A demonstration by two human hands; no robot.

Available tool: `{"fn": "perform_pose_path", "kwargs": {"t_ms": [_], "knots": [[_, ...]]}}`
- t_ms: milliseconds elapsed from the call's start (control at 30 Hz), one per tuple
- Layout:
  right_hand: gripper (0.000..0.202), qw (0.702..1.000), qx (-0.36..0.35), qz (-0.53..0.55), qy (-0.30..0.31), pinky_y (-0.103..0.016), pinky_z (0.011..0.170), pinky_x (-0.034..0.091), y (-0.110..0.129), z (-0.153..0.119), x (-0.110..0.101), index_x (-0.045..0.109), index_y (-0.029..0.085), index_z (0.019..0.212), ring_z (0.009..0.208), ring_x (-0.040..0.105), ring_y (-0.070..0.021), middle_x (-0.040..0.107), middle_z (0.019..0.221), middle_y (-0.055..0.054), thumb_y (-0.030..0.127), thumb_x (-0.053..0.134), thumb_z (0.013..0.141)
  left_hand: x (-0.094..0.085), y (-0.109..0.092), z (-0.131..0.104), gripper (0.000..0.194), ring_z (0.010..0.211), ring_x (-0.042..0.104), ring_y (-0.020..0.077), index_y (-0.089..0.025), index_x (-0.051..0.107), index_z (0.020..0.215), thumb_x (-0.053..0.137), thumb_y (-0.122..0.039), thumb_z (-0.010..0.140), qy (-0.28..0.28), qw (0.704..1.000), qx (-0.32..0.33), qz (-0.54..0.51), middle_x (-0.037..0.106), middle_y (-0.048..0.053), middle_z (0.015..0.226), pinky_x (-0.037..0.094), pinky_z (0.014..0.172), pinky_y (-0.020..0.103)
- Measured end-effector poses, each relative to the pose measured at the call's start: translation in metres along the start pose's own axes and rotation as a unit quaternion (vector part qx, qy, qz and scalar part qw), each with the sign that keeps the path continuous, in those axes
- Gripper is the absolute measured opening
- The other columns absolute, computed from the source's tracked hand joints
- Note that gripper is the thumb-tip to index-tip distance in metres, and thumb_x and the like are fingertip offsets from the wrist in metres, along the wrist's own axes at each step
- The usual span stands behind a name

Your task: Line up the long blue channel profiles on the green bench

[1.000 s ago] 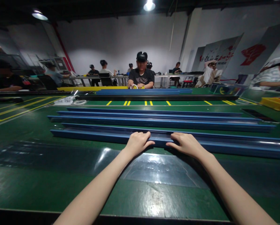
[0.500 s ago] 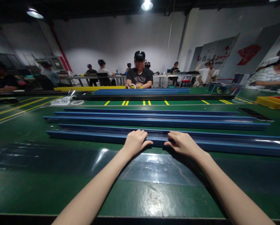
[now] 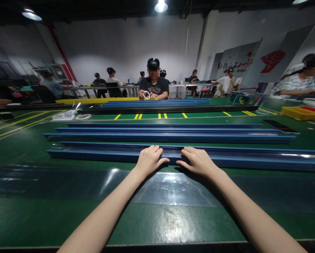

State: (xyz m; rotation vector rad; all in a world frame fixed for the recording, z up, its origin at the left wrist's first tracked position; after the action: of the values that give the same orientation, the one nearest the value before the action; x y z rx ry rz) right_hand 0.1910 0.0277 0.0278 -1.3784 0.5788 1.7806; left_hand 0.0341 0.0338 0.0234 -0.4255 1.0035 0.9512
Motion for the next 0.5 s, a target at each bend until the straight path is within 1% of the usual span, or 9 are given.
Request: {"fn": "perform_pose_path", "kwargs": {"t_ms": [167, 333, 500], "knots": [[0.025, 1.0, 0.006, 0.007, -0.014, -0.024, 0.056, 0.027, 0.0023, 0.0039, 0.0018, 0.05, 0.017, 0.079, 0.074, 0.053, -0.0151, 0.058, 0.079, -0.006, 0.038, 0.037, 0.085, 0.0003, 0.0001, 0.0, 0.041, 0.07, 0.049, 0.0151, -0.017, 0.051, 0.07, 0.039, -0.055, 0.08, 0.0, 1.0, 0.0, -0.003, 0.055, 0.002, 0.072, 0.032, 0.057, 0.025], [0.024, 1.0, 0.005, 0.003, -0.001, -0.025, 0.054, 0.024, 0.0015, 0.0055, -0.0018, 0.05, 0.017, 0.077, 0.07, 0.053, -0.0143, 0.058, 0.078, -0.005, 0.037, 0.038, 0.084, 0.0005, -0.0011, -0.0004, 0.041, 0.07, 0.049, 0.0151, -0.017, 0.051, 0.072, 0.038, -0.055, 0.08, -0.001, 1.0, 0.015, 0.023, 0.055, 0.003, 0.074, 0.033, 0.057, 0.025], [0.026, 1.0, 0.015, 0.003, 0.014, -0.025, 0.051, 0.02, -0.0017, 0.0064, -0.0038, 0.05, 0.018, 0.074, 0.065, 0.053, -0.0135, 0.059, 0.076, -0.004, 0.039, 0.038, 0.083, 0.0001, -0.0014, -0.0016, 0.04, 0.072, 0.049, 0.0154, -0.017, 0.052, 0.074, 0.038, -0.055, 0.079, -0.007, 0.999, 0.032, 0.026, 0.056, 0.003, 0.076, 0.034, 0.059, 0.025]]}}
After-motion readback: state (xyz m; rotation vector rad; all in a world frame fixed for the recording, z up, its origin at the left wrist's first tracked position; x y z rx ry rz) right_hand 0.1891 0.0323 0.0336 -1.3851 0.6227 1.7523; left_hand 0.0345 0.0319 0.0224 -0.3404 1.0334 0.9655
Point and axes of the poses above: each hand's wrist, its own z-axis towards the middle knuckle, its own x-axis out of the palm, y = z × x, the point moved 5 cm from there along z, towards the middle knuckle
